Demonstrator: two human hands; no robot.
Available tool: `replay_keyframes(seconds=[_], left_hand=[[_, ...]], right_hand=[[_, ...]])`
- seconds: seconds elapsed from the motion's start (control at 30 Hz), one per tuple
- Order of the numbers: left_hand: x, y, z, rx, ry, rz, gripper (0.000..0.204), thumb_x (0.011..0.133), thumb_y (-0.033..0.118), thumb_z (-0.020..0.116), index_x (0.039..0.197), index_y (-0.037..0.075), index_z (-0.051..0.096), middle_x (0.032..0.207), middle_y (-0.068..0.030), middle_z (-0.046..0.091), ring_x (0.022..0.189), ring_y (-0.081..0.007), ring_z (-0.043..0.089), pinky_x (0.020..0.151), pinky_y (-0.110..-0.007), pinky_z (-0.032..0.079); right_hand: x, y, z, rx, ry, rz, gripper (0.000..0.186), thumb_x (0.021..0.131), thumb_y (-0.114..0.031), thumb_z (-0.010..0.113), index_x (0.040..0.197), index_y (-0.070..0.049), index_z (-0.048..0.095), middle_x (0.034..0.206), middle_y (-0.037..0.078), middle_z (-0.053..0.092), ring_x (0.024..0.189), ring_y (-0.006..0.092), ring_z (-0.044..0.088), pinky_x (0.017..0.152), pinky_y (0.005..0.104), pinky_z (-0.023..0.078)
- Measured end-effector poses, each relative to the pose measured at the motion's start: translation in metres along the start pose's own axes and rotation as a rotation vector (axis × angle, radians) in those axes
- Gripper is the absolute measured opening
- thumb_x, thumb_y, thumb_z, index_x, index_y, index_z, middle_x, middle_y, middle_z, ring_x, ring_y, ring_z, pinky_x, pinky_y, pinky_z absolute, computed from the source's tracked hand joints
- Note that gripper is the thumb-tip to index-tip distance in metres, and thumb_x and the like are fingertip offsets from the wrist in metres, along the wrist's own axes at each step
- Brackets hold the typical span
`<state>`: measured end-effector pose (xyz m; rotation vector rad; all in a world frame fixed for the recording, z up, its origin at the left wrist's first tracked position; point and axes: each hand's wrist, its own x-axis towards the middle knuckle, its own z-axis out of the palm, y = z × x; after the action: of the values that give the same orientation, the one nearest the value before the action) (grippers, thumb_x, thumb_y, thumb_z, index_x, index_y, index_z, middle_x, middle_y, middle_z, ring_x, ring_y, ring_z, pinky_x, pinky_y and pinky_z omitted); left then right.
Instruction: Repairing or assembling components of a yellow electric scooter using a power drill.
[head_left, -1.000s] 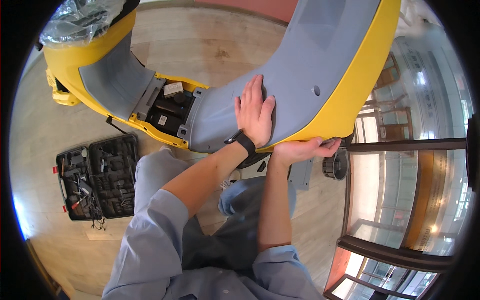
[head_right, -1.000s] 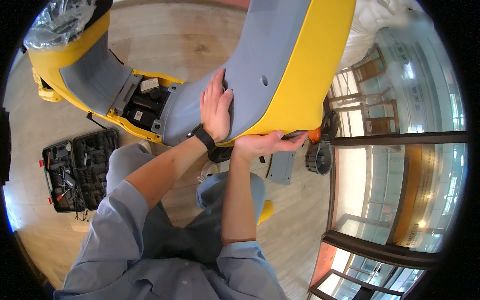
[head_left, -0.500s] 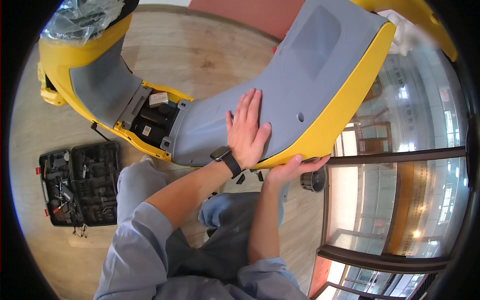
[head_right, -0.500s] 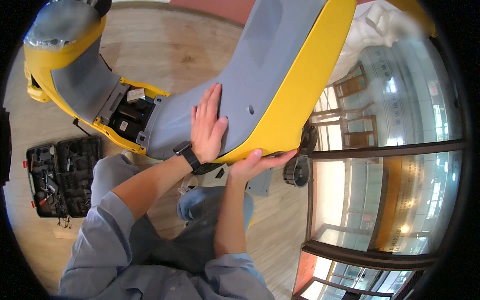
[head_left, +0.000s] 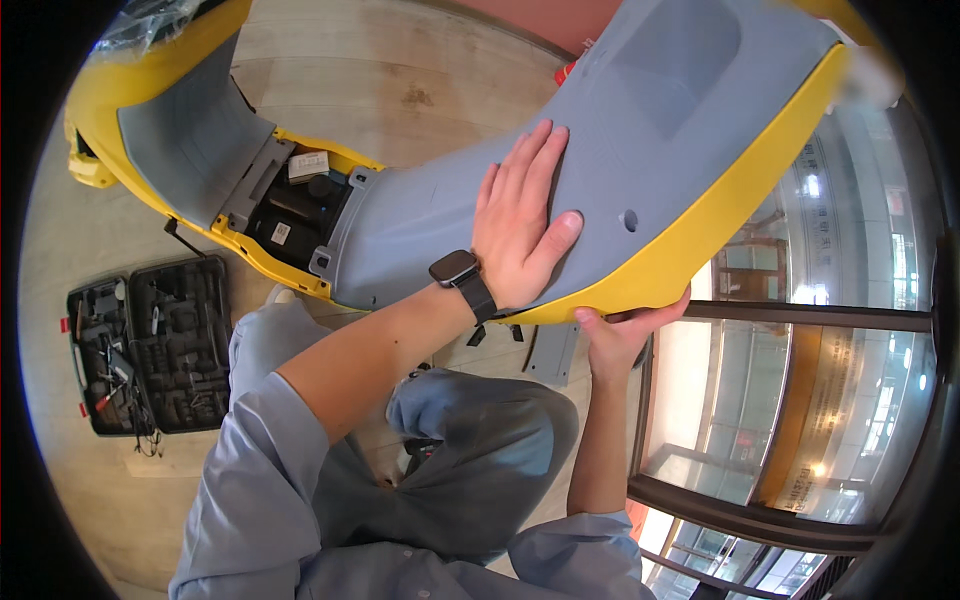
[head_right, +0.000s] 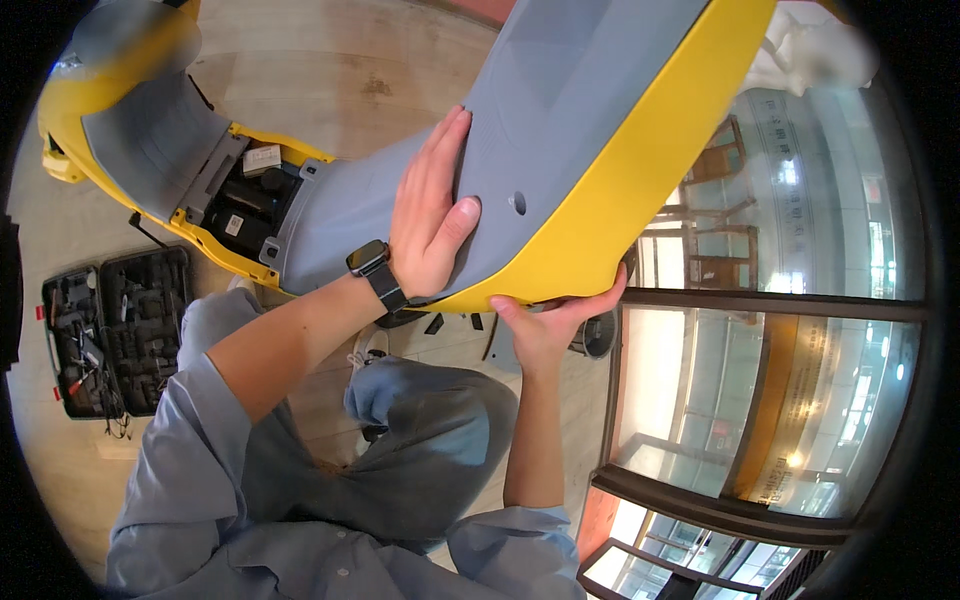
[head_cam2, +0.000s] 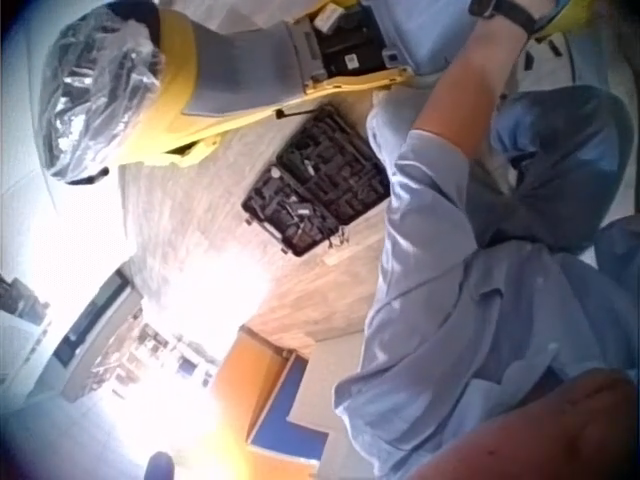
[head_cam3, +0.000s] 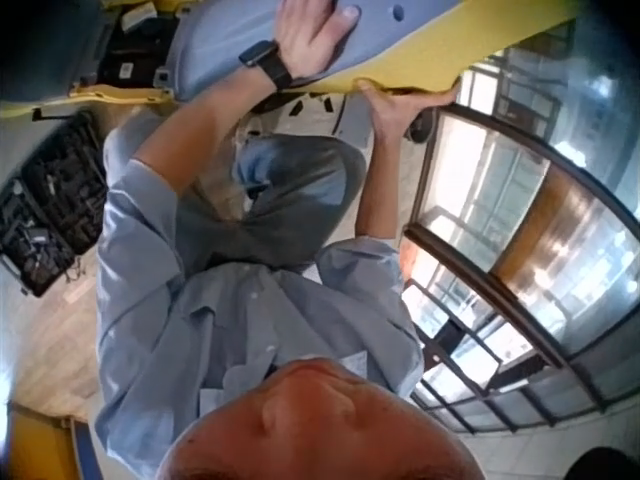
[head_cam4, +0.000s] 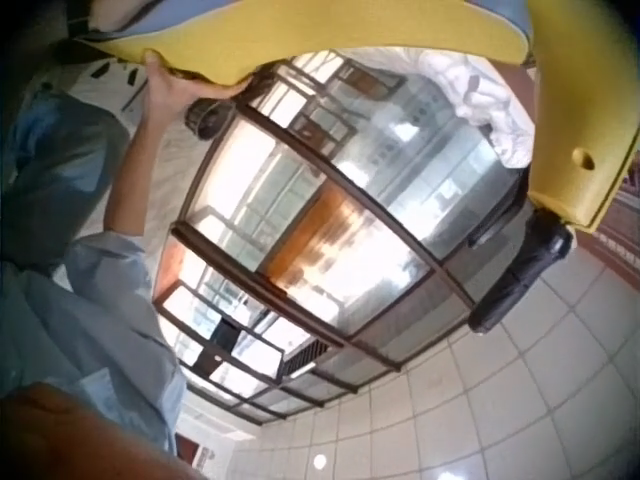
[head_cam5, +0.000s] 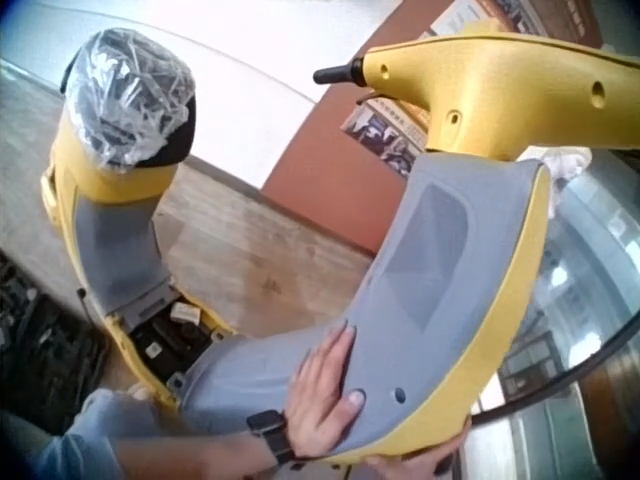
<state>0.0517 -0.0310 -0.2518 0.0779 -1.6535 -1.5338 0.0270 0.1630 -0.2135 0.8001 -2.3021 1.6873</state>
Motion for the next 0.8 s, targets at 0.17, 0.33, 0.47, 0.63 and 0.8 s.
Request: replay_keyframes(seconds=[0.17, 0.33, 0.47, 0.63, 0.8], left_hand=[[-0.001, 0.001, 0.001, 0.006, -0.006, 0.003, 0.077, 0.093, 0.051, 0.043, 0.152, 0.006, 0.027, 0.156, -0.0222, 0.026, 0.144, -0.0415, 0.025, 0.113, -0.061, 0.016], [-0.001, -0.006, 0.0, -0.031, -0.013, 0.001, 0.078, 0.091, 0.051, 0.045, 0.152, 0.006, 0.027, 0.157, -0.0213, 0.025, 0.145, -0.0402, 0.024, 0.114, -0.06, 0.015], [-0.012, -0.015, -0.007, 0.015, -0.083, 0.03, 0.08, 0.09, 0.049, 0.047, 0.153, 0.005, 0.025, 0.159, -0.0209, 0.023, 0.146, -0.0389, 0.023, 0.115, -0.058, 0.015], [-0.02, -0.017, -0.012, 0.067, -0.104, 0.048, 0.081, 0.092, 0.051, 0.044, 0.153, 0.003, 0.024, 0.159, -0.0218, 0.022, 0.146, -0.0391, 0.023, 0.115, -0.057, 0.016], [-0.024, -0.011, -0.012, 0.128, -0.065, 0.061, 0.079, 0.093, 0.05, 0.041, 0.152, 0.0, 0.025, 0.157, -0.0231, 0.024, 0.145, -0.0409, 0.024, 0.115, -0.057, 0.017]], right_hand=[[-0.001, -0.009, 0.005, 0.006, 0.019, 0.0, 0.13, 0.061, -0.01, 0.087, 0.154, -0.014, -0.004, 0.153, 0.012, 0.017, 0.14, 0.0292, 0.026, 0.115, 0.0455, 0.027], [-0.011, -0.001, 0.01, -0.004, 0.059, -0.025, 0.138, 0.061, -0.008, 0.087, 0.154, -0.016, -0.013, 0.156, 0.013, 0.012, 0.142, 0.0295, 0.022, 0.116, 0.0466, 0.024], [-0.025, 0.001, 0.02, -0.035, 0.059, 0.016, 0.145, 0.059, -0.004, 0.088, 0.153, -0.017, -0.021, 0.158, 0.013, 0.008, 0.143, 0.0284, 0.02, 0.117, 0.0468, 0.023], [-0.025, 0.003, 0.023, -0.02, 0.014, -0.015, 0.146, 0.06, -0.002, 0.088, 0.152, -0.017, -0.024, 0.159, 0.012, 0.005, 0.145, 0.0266, 0.015, 0.117, 0.0466, 0.024], [-0.027, -0.002, 0.035, 0.083, 0.059, 0.003, 0.145, 0.062, -0.001, 0.087, 0.151, -0.016, -0.026, 0.159, 0.01, 0.001, 0.146, 0.0252, 0.012, 0.117, 0.0473, 0.023]])
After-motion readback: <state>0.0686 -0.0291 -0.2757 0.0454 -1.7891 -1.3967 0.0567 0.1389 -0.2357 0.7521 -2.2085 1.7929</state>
